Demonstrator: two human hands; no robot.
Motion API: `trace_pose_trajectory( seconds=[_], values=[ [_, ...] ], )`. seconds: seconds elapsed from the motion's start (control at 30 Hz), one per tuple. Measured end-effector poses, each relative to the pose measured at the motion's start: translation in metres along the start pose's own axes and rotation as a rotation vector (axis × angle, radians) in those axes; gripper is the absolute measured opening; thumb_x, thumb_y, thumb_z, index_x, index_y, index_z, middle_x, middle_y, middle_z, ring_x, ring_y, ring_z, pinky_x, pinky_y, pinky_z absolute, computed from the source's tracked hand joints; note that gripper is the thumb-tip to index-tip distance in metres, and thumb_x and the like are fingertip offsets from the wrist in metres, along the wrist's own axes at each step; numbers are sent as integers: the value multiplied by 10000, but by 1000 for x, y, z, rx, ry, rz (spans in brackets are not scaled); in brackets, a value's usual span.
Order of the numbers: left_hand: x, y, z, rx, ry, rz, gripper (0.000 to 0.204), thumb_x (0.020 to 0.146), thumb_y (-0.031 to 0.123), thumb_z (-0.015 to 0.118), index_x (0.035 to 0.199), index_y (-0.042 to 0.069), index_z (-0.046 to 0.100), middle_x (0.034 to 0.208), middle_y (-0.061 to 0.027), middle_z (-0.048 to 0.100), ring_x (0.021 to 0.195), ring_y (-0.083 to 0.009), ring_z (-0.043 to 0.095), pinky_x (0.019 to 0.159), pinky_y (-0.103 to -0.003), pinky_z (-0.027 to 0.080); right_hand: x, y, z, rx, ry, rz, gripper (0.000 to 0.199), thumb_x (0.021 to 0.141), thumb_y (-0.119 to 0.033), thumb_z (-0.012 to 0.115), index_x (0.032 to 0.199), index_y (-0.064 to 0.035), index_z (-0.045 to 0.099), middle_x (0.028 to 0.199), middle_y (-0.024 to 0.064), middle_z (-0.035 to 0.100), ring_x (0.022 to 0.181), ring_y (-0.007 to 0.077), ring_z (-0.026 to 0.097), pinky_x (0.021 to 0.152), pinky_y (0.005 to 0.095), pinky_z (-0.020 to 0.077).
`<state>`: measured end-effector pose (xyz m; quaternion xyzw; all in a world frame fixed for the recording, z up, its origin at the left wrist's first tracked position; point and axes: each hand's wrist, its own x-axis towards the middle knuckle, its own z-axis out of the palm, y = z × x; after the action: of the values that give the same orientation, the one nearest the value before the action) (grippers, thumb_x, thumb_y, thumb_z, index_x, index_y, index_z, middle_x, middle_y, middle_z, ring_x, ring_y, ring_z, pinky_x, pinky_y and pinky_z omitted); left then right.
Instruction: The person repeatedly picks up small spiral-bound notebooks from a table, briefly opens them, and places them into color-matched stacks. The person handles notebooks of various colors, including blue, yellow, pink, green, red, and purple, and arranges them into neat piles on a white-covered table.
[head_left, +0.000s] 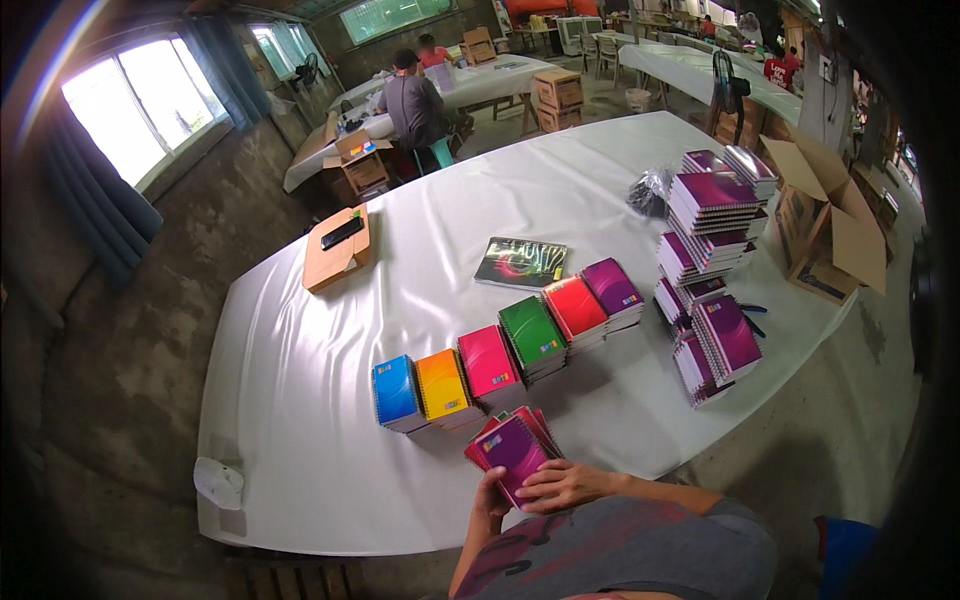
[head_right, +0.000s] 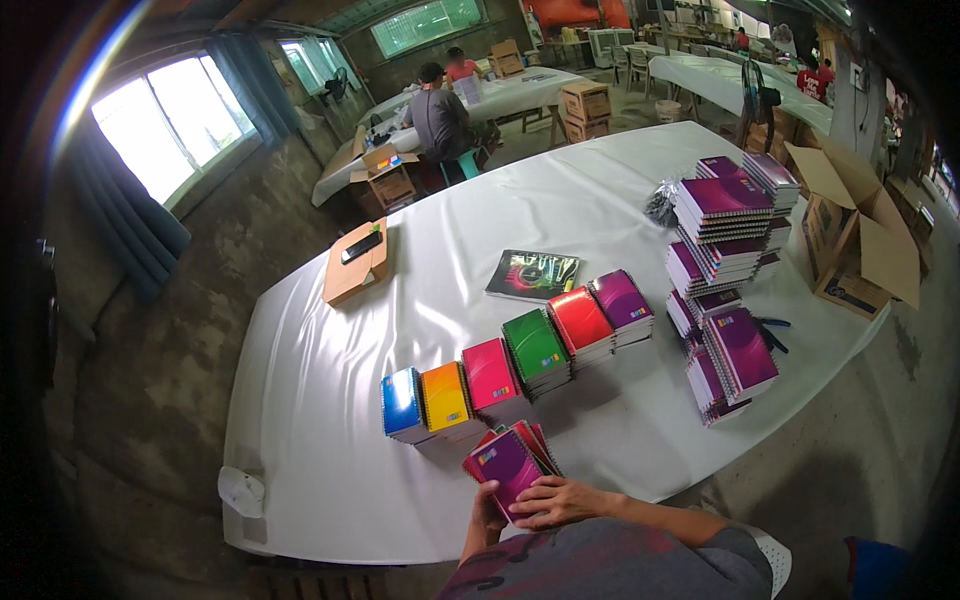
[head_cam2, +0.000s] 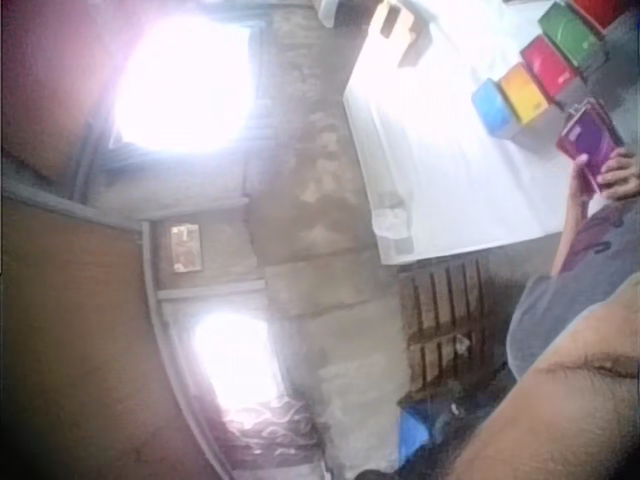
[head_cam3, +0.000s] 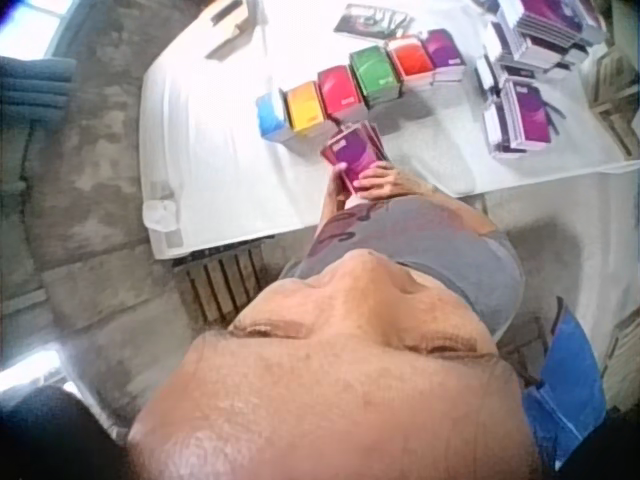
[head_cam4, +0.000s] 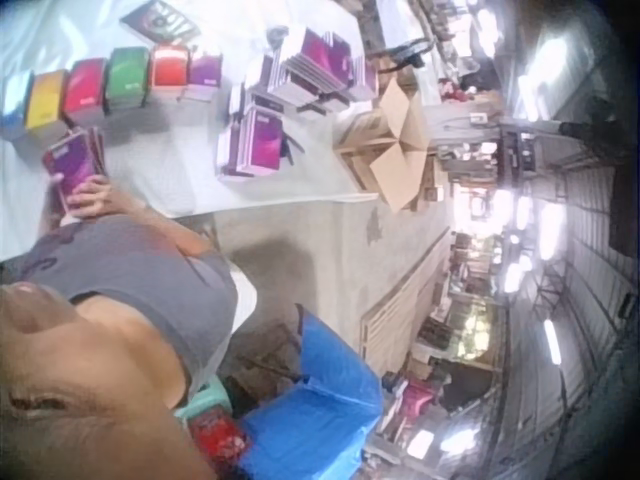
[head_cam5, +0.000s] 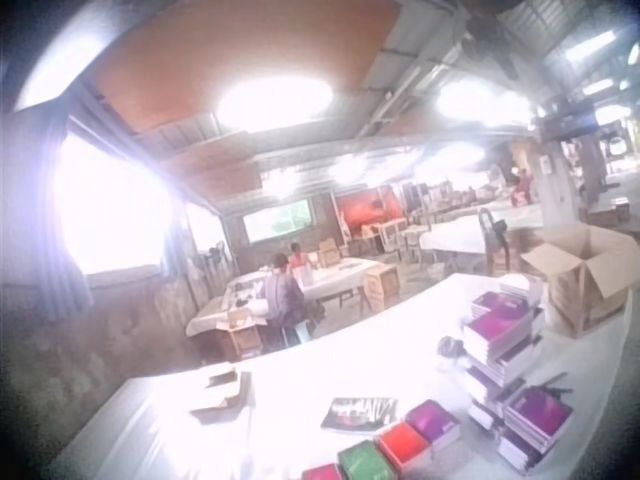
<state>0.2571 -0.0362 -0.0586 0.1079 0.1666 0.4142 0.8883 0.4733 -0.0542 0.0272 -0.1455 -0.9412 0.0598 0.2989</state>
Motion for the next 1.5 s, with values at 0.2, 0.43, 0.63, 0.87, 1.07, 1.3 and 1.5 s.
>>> trace_pose_trajectory(
  seconds=[0.2, 0.43, 0.63, 0.87, 1.07, 1.3, 1.5],
  values=[
    [-1, -2, 39, 443, 91, 217, 690, 593, 145, 686, 1225, 20, 439, 1153, -123, 549, 1027, -251, 553, 905, -379, 453, 9, 13, -10, 566, 447, 804, 825, 686, -112, 752, 1375, -157, 298, 1286, 68, 437, 1178, 216, 427, 999, 350, 332],
    [38, 26, 24, 1260, -100, 389, 944, 495, 81, 821, 1309, 65, 342, 1290, -123, 407, 1165, -244, 428, 976, -362, 365, -12, 47, 1, 1120, 386, 815, 981, 559, 20, 791, 1370, -130, 261, 1204, 30, 431, 1135, 156, 423, 975, 308, 367],
    [45, 11, 42, 973, 50, 584, 1255, 430, 280, 905, 1396, 130, 118, 1360, -212, 298, 1217, -315, 388, 1025, -414, 326, -26, 65, 24, 869, 359, 752, 1016, 557, -22, 774, 1395, -127, 209, 1283, 61, 383, 1209, 197, 372, 1027, 324, 290],
    [55, -9, 39, 1079, 122, 835, 1243, 413, 419, 891, 1377, 57, 195, 1224, -158, 391, 1137, -262, 425, 972, -383, 351, -25, 55, 37, 1037, 451, 880, 1114, 504, -123, 857, 1391, -132, 184, 1255, 96, 394, 1184, 216, 399, 1007, 339, 326],
    [58, -7, 36, 1047, 87, 709, 1051, 436, 353, 893, 1287, 49, 354, 1208, -138, 436, 1149, -245, 427, 972, -375, 352, -28, 52, 60, 793, 463, 905, 1014, 522, -107, 848, 1351, -114, 265, 1197, 65, 430, 1128, 190, 426, 959, 325, 376],
    [50, 13, 20, 1036, 67, 535, 912, 391, 255, 903, 1168, 45, 472, 1224, -140, 494, 1203, -255, 425, 1001, -368, 336, -17, 52, 54, 822, 443, 918, 769, 557, -96, 831, 1194, -90, 401, 1159, 65, 468, 1054, 188, 488, 912, 320, 404],
    [56, 16, 10, 1221, 20, 568, 937, 364, 200, 910, 1172, 49, 460, 1220, -126, 499, 1160, -240, 465, 978, -348, 367, -21, 46, 63, 671, 441, 913, 747, 572, -90, 822, 1180, -100, 390, 1131, 64, 506, 1046, 211, 516, 884, 332, 425]
  ],
)
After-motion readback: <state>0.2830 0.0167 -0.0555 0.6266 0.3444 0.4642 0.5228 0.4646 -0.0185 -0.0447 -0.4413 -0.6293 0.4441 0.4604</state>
